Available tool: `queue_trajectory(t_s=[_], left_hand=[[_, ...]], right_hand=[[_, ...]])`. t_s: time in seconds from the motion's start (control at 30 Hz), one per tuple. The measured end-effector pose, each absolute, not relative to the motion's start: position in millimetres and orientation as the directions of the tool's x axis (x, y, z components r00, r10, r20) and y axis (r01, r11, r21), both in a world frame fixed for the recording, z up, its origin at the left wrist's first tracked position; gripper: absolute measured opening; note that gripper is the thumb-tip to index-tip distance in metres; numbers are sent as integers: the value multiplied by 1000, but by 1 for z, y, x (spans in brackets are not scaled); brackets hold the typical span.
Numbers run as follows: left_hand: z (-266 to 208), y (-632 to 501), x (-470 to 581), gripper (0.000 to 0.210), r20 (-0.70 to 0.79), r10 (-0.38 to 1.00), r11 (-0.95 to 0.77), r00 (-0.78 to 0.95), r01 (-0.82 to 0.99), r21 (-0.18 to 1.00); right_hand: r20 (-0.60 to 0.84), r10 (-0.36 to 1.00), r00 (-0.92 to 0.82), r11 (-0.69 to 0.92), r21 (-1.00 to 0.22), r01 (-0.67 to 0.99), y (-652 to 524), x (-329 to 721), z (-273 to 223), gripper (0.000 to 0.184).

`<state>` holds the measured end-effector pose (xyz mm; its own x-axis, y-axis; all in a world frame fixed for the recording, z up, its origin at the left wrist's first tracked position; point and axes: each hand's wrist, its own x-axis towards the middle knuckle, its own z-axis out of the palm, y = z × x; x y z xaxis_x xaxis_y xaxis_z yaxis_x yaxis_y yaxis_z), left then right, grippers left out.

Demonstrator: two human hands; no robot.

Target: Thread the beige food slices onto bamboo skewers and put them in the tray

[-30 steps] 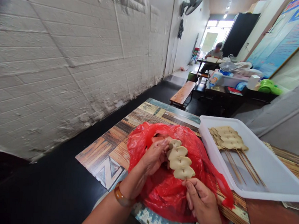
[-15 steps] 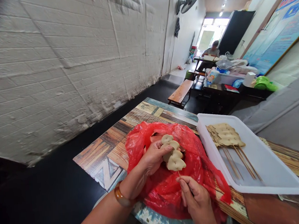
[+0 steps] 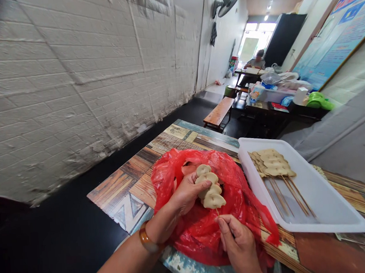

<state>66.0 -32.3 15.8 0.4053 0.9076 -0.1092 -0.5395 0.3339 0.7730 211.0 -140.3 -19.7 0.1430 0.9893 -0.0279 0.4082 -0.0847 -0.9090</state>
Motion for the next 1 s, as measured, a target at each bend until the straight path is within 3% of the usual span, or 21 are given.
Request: queue_trajectory(t_s=[0.23,0.47,0.87,1.0], left_hand=[[17,-33,67,44,-119,907,332,404,-515,790],[20,-32,64,46,-101,904,334,416,-537,775],[24,-26,60,38,-62,965,217,254,-643,734],[25,-25,60,46,-83,961,241,264,-649,722]], right_hand=[[14,985,173,-59,-910,409,-140,206,-18,46],[-66,991,118,-107,-915,389,-139,209,-16,46],[-64,993,97,-96,-924,370,-140,211,-22,39],[-40,993,107,-76,-930,358,-138,210,-20,38]])
